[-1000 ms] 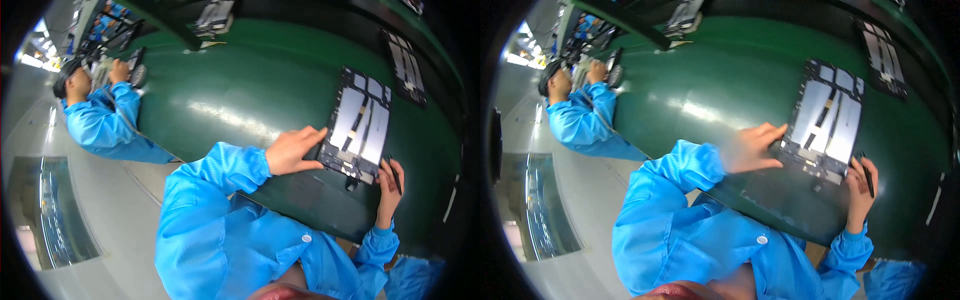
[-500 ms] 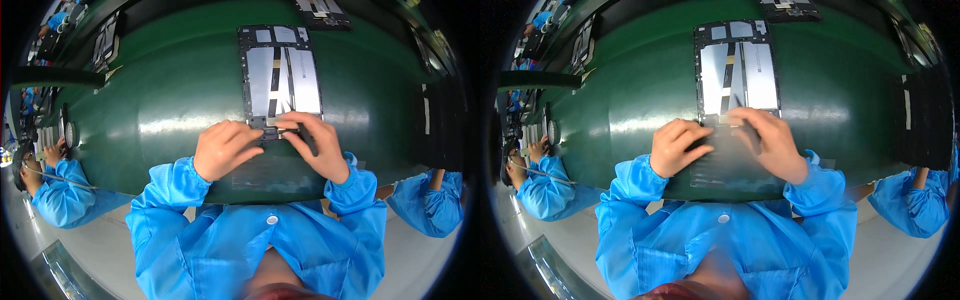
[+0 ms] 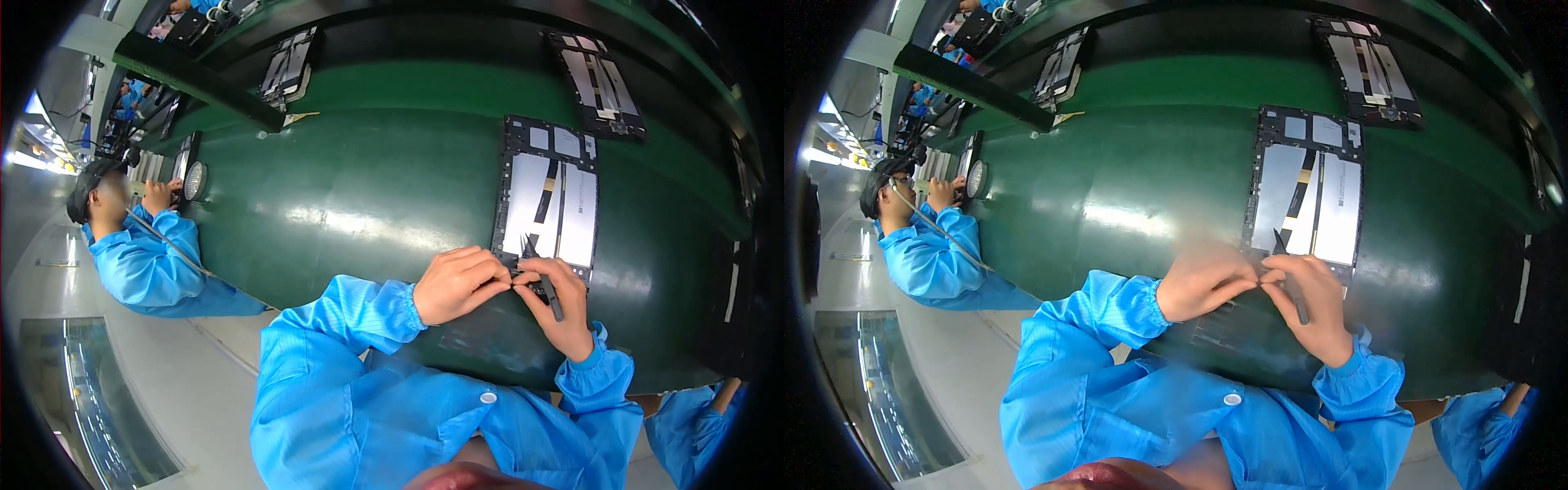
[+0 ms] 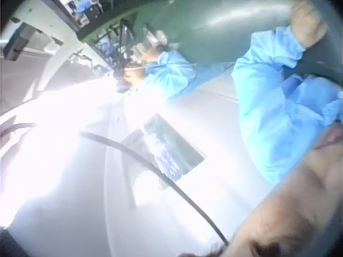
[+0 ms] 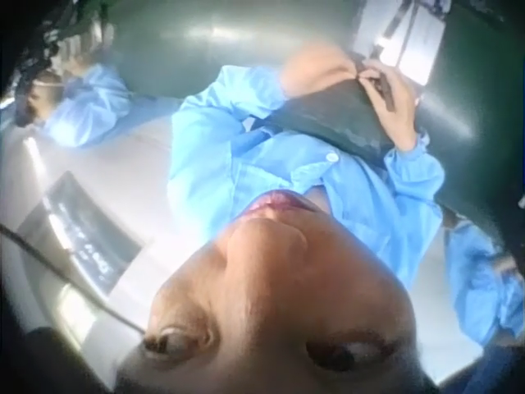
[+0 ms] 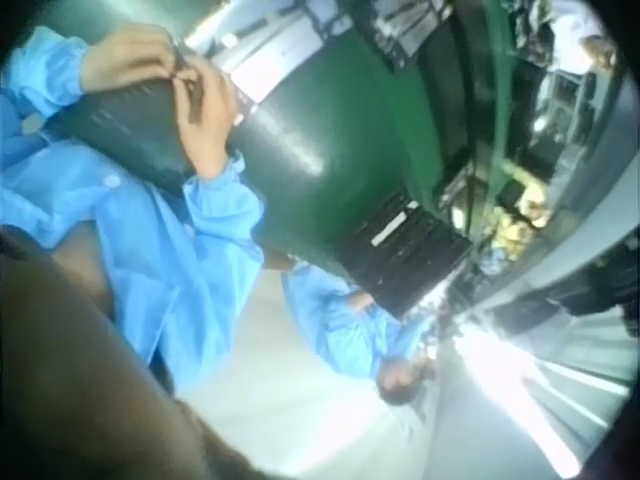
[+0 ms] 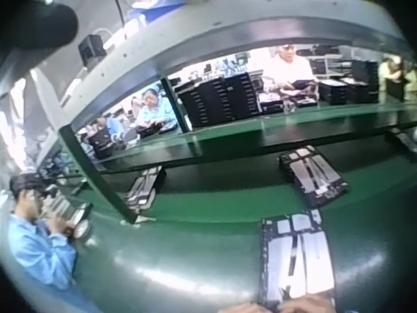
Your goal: The person assembles internal components of electronic tablet devices by manipulating internal cables and screen assemblies with tweezers.
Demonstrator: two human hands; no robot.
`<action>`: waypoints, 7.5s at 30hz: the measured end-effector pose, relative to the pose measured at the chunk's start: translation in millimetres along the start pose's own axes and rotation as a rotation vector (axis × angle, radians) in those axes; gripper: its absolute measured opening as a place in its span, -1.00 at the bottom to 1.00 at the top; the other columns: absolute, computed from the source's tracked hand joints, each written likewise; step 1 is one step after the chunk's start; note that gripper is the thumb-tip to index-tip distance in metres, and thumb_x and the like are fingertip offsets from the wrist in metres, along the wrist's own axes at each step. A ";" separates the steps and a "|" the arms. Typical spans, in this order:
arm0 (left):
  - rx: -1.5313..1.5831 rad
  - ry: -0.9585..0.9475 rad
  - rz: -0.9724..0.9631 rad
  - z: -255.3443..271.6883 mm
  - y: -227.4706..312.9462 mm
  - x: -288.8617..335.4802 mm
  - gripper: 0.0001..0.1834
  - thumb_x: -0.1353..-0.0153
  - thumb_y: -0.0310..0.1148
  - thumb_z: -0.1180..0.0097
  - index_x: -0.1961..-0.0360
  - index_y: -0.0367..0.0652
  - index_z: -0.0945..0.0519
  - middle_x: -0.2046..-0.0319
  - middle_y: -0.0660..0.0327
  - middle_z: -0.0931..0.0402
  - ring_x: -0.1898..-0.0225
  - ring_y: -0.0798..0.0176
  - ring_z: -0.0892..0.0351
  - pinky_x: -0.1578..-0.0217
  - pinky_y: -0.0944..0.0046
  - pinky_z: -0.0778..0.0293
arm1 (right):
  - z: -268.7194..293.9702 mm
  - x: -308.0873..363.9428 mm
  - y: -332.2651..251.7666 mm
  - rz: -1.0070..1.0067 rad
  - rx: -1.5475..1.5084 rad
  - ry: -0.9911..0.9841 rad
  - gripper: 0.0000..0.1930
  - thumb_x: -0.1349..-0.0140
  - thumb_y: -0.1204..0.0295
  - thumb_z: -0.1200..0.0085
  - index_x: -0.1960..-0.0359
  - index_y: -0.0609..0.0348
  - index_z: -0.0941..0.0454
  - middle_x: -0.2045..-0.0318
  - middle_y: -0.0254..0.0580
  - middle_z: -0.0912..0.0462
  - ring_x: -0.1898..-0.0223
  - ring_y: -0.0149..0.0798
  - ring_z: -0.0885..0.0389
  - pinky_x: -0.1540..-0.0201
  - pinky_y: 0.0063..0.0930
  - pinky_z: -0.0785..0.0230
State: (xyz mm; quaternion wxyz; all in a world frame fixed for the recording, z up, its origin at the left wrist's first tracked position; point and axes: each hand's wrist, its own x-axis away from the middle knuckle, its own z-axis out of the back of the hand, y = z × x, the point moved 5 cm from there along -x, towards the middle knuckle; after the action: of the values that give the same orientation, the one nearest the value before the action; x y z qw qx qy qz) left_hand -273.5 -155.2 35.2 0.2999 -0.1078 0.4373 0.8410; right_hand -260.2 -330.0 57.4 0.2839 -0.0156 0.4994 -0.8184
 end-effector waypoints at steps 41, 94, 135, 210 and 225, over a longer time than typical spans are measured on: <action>-0.507 -0.104 -0.299 8.2 9.5 15.4 -0.53 0.10 -0.34 -0.18 0.05 0.12 -0.69 0.08 0.37 -0.59 0.12 0.26 -0.55 0.27 0.27 -0.45 | -3.8 1.5 15.3 0.067 0.064 0.075 -0.53 -0.02 0.69 -0.30 -0.03 0.14 -0.56 0.35 -0.22 -0.69 0.26 -0.14 -0.63 0.18 -0.32 -0.46; -0.429 -0.129 -0.250 8.7 9.2 10.4 -0.52 0.25 -0.50 -0.33 0.15 0.03 -0.75 0.15 0.29 -0.64 0.18 0.20 -0.62 0.29 0.26 -0.51 | -3.0 30.4 12.8 0.035 -0.085 0.022 -0.74 -0.27 0.54 -0.17 0.01 0.26 -0.64 0.14 -0.07 -0.72 0.22 -0.15 -0.72 0.17 -0.39 -0.56; -0.170 -0.260 -0.500 -23.0 20.8 54.5 -0.65 -0.19 -0.33 -0.09 -0.03 -0.04 -0.60 -0.07 0.15 -0.54 -0.04 0.13 -0.51 0.05 0.18 -0.42 | -8.5 97.1 41.6 -0.481 -0.506 0.034 -0.81 -0.40 0.55 0.05 0.02 0.37 -0.50 0.31 -0.03 -0.68 0.34 -0.33 -0.65 0.23 -0.48 -0.56; -0.261 -0.465 -0.452 -20.8 26.5 44.0 -0.55 0.04 -0.19 -0.37 0.03 0.17 -0.69 -0.14 0.21 -0.51 -0.11 0.18 -0.51 -0.01 0.19 -0.43 | 21.6 44.5 28.3 -0.433 -0.656 0.117 -0.87 -0.39 0.45 -0.10 0.16 0.18 -0.41 0.36 -0.29 -0.64 0.41 -0.51 -0.57 0.34 -0.60 -0.43; -0.288 -0.044 -0.257 19.1 7.0 10.9 -0.63 0.17 -0.48 -0.40 0.22 -0.06 -0.71 0.24 0.29 -0.65 0.23 0.24 -0.64 0.33 0.29 -0.49 | 19.7 -45.2 28.5 -0.499 -0.382 -0.173 -0.81 -0.42 0.33 -0.08 0.17 0.19 -0.44 0.35 -0.28 -0.60 0.40 -0.41 -0.69 0.43 -0.62 -0.49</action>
State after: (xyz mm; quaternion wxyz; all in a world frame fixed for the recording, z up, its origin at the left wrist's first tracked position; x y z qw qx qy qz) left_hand -284.8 -138.6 46.4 0.3959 -0.1860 0.2881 0.8519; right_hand -203.5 -333.9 55.4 0.1080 -0.2599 0.5987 -0.7499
